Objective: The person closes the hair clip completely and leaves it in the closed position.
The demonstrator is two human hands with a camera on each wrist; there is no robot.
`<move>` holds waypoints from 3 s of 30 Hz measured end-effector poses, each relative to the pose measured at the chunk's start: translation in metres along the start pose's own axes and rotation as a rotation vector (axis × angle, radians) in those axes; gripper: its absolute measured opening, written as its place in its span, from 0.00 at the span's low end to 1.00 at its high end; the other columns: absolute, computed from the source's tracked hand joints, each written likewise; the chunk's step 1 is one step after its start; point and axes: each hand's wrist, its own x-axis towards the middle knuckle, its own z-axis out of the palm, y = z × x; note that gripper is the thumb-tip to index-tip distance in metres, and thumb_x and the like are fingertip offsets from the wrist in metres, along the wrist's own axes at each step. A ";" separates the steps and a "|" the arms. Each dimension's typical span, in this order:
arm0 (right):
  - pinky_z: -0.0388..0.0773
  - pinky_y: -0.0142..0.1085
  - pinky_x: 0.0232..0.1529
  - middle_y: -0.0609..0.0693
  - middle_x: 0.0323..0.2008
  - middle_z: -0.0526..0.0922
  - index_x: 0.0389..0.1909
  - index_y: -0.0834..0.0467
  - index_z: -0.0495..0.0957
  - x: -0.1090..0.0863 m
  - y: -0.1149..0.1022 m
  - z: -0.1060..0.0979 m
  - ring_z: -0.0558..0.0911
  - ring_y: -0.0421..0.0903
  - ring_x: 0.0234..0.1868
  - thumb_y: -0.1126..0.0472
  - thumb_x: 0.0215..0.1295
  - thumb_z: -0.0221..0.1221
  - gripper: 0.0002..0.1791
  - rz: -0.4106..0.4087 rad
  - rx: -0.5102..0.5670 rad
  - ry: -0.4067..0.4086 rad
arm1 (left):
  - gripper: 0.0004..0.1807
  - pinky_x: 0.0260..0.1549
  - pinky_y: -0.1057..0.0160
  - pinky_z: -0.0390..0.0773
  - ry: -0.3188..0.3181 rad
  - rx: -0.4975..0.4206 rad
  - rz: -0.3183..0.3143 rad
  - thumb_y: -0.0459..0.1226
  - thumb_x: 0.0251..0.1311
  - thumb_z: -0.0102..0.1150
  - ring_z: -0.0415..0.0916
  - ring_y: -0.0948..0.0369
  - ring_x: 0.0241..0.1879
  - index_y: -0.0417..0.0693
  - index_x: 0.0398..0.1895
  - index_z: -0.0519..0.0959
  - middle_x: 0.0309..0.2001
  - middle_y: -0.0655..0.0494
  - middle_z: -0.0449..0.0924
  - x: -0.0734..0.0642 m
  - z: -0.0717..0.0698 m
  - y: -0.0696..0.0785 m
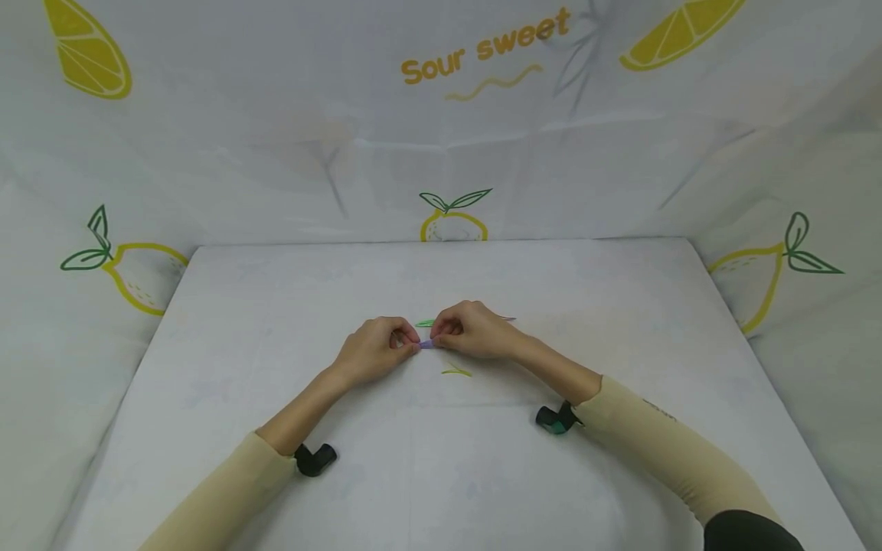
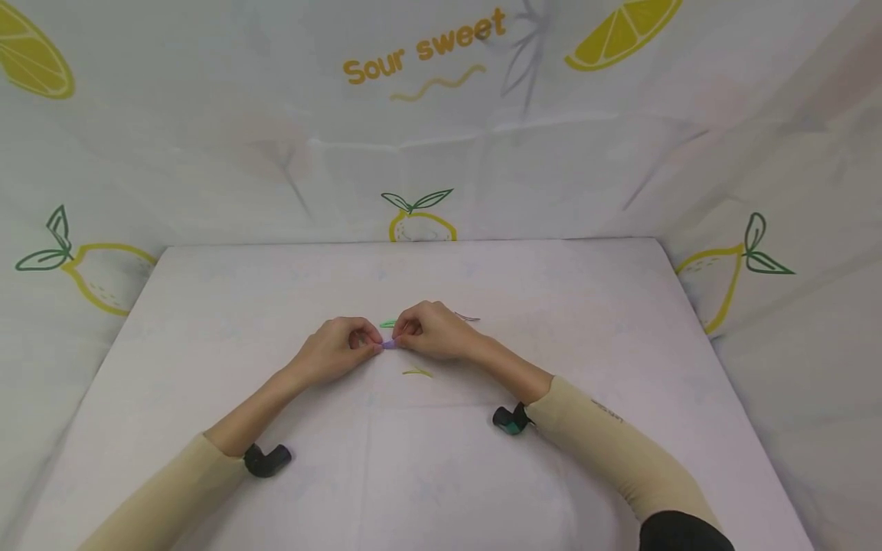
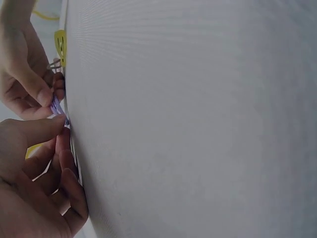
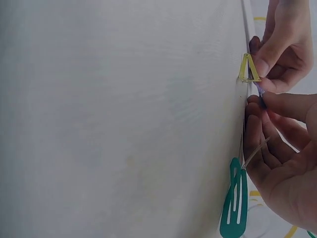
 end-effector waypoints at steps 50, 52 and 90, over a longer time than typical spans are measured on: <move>0.78 0.28 0.38 0.47 0.30 0.88 0.37 0.57 0.89 0.006 -0.003 0.000 0.80 0.36 0.31 0.63 0.71 0.69 0.03 0.065 -0.085 0.035 | 0.06 0.31 0.64 0.72 -0.036 -0.002 0.011 0.36 0.68 0.70 0.74 0.65 0.31 0.49 0.45 0.87 0.35 0.58 0.88 0.001 -0.001 0.002; 0.78 0.28 0.38 0.47 0.30 0.88 0.37 0.57 0.89 0.006 -0.002 0.000 0.80 0.36 0.31 0.63 0.71 0.69 0.03 0.059 -0.082 0.033 | 0.06 0.31 0.64 0.72 -0.037 0.000 0.012 0.36 0.68 0.70 0.74 0.65 0.31 0.49 0.45 0.87 0.35 0.58 0.87 0.001 -0.001 0.002; 0.80 0.29 0.40 0.48 0.35 0.89 0.40 0.58 0.89 -0.019 -0.016 -0.008 0.82 0.38 0.35 0.67 0.69 0.69 0.03 -0.035 -0.101 0.168 | 0.07 0.34 0.64 0.76 -0.054 -0.021 0.077 0.40 0.68 0.72 0.77 0.66 0.32 0.51 0.45 0.87 0.38 0.60 0.87 -0.005 0.002 0.015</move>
